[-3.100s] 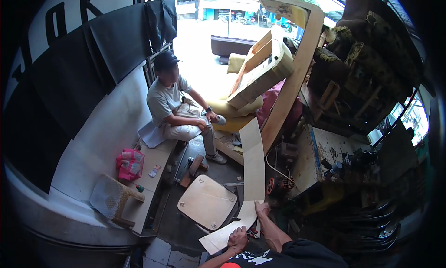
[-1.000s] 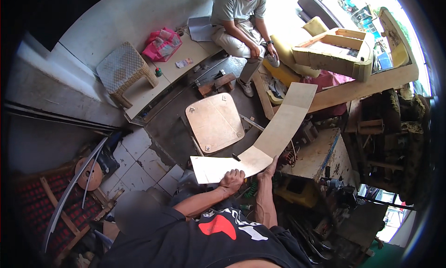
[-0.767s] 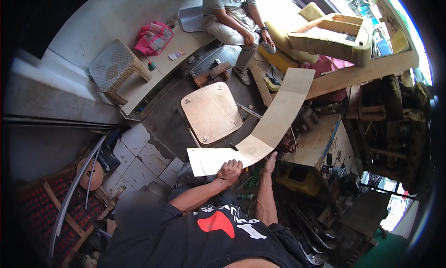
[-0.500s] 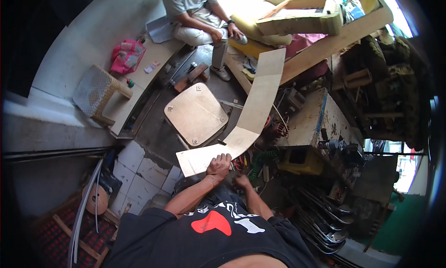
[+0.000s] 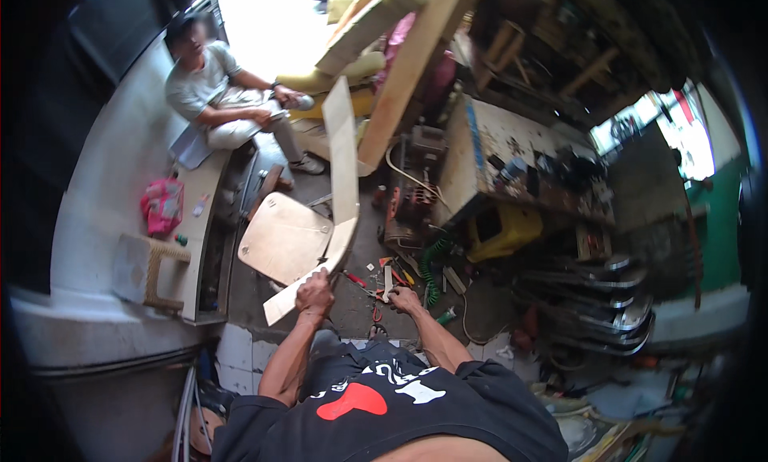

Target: The person fits a curved piece of wood onto a metal chair frame, secures it with a clamp, removes and puts the wood away, and then loosens the clamp.

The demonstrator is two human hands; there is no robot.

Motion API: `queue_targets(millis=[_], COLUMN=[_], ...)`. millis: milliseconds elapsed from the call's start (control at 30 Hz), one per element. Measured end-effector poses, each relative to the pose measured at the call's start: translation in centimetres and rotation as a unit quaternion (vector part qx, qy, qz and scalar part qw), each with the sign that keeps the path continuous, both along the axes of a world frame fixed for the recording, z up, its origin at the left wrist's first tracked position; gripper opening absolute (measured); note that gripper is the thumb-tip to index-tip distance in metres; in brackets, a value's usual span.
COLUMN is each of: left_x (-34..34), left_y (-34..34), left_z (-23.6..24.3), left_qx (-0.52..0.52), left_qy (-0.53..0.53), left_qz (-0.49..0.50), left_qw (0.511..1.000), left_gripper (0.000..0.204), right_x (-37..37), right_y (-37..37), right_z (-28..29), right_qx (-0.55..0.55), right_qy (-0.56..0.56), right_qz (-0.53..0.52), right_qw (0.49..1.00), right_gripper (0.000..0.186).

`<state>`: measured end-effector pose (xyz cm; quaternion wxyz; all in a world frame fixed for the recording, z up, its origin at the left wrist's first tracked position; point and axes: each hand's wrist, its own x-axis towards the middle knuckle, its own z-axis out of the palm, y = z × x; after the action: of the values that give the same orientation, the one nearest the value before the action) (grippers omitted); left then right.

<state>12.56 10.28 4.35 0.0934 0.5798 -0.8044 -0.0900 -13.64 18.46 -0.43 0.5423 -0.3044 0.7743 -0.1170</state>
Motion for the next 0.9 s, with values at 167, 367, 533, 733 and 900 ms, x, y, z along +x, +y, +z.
queue_targets(millis=[167,367,533,733,900], left_x=[-0.6,-0.1,-3.0,0.1,9.0], left_y=[-0.2,1.9,6.6,14.7,17.1], left_z=[2.0,1.5,0.4,-2.5,-12.2], left_qx=[0.056,-0.063,-0.124,0.076,0.501], left_qy=[-0.003,0.004,-0.087,-0.075,-0.045], left_qz=[0.004,0.015,0.011,-0.036,0.294], left_qw=[0.998,0.998,0.988,0.994,0.813], left_gripper=[0.033,0.040,0.073,0.080,0.035], right_x=[-5.3,-10.9,-12.3,-8.2,-5.2], right_y=[6.6,24.0,40.8,40.3,32.6], right_z=[-2.8,-11.6,-15.6,-10.4,-11.6], right_qx=[-0.037,-0.055,0.191,0.173,0.115], right_qy=[0.011,0.038,-0.023,-0.020,0.075], right_qz=[-0.022,-0.100,-0.330,-0.427,-0.084], right_qw=[0.999,0.993,0.924,0.887,0.987], right_gripper=[0.030,0.020,0.013,0.019,0.024])
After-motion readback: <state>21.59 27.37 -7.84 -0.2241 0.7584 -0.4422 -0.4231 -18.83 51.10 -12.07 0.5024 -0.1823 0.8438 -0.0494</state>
